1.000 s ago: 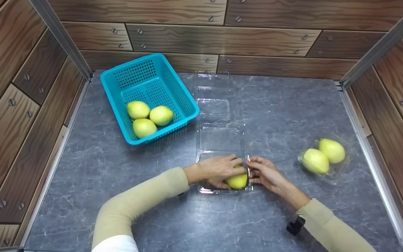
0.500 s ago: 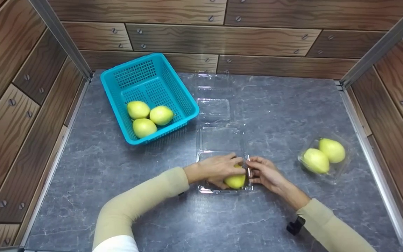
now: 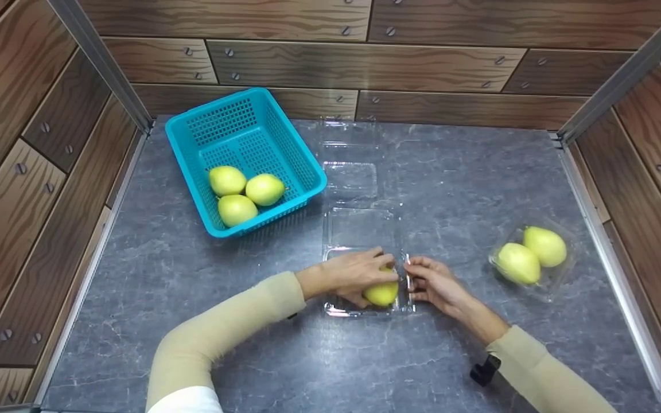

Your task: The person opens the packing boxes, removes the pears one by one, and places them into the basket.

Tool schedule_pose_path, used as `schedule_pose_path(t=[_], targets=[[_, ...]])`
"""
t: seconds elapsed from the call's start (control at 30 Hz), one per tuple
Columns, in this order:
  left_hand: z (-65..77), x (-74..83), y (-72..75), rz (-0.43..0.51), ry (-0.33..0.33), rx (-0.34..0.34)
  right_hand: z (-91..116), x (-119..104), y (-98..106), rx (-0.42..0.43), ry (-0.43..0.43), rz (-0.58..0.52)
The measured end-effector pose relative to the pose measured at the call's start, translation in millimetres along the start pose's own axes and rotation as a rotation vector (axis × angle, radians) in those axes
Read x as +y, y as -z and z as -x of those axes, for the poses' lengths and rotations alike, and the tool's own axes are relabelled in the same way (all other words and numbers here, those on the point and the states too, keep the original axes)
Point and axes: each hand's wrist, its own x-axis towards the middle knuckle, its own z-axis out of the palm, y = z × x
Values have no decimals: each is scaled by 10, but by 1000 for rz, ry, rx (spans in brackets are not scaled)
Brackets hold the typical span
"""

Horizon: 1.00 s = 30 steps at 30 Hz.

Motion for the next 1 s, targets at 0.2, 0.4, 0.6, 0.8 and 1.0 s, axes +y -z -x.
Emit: schedule_pose_path(t=[0.2,0.4,0.6,0.8,1.0], targets=[[40,-41,101,31,20,6,2,6,-3,21,-6,6],[114,-95,250,34,16,27,6,2,-4,39,-8,14],[236,-168,440,19,32,37,8,5,-4,37,-9,0],[363,-281,649,-24,72,13,14,10,7,27,-5,-7],[493,-401,817,9,131,9,15,6,4,25,-4,-4]])
